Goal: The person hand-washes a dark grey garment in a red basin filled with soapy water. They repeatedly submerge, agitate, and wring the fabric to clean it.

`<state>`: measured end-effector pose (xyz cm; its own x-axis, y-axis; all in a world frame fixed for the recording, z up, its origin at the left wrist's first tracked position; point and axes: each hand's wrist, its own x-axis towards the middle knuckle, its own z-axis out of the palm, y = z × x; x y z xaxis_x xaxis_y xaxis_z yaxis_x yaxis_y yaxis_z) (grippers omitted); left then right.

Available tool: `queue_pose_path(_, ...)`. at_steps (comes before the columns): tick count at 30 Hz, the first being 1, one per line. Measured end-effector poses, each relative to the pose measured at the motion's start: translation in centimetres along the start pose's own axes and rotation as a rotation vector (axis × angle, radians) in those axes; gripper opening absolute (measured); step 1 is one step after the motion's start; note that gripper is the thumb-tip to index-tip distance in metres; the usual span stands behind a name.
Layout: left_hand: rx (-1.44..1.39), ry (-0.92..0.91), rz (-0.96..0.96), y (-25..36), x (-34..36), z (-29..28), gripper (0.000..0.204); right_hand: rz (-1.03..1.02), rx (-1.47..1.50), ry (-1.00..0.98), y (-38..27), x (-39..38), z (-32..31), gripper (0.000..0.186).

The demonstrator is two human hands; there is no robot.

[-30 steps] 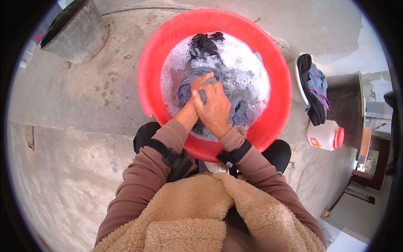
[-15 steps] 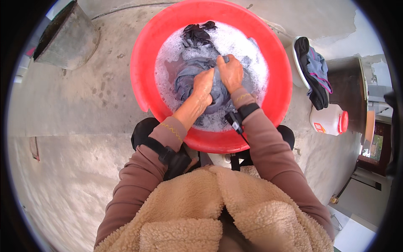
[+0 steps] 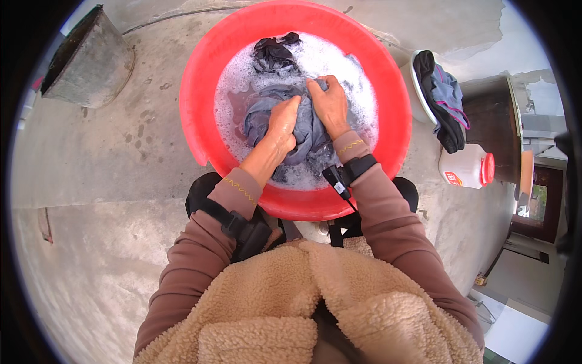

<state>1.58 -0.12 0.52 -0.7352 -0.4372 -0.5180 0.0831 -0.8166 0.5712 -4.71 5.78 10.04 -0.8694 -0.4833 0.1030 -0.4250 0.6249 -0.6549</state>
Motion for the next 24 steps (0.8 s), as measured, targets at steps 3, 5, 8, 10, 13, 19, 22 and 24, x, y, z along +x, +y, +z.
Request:
queue_pose_path(3,-0.146,0.02,0.105,0.9,-0.3,-0.3,0.02,-0.187,-0.014,-0.059,-2.1,-4.6,-0.4,0.028)
queue_pose_path(5,-0.387,-0.406,-0.184,1.1,-0.9,-0.3,0.02,-0.378,-0.103,0.035,-2.1,-6.4,0.7,0.029)
queue_pose_path(8,-0.206,-0.104,-0.218,0.7,-1.4,0.2,0.025,-0.077,-0.043,0.059,2.3,-1.4,2.0,0.045)
queue_pose_path(10,-0.102,-0.067,-0.076,0.4,-1.2,0.6,0.033,0.201,-0.122,-0.098,6.9,4.1,1.6,0.07)
queue_pose_path(13,-0.201,0.145,-0.063,0.6,0.3,0.2,0.048,0.469,0.416,-0.278,12.7,8.5,1.0,0.079)
queue_pose_path(19,0.191,0.242,-0.055,-0.3,2.9,-1.0,0.076,-0.066,0.119,-0.423,15.7,4.3,3.2,0.098)
queue_pose_path(22,0.135,0.068,0.025,-2.4,3.7,-1.7,0.051,0.124,0.07,-0.505,19.5,5.2,6.9,0.09)
queue_pose_path(24,0.195,0.065,0.001,-3.6,4.6,-2.1,0.04,0.322,-0.147,-0.57,23.0,6.6,9.4,0.084)
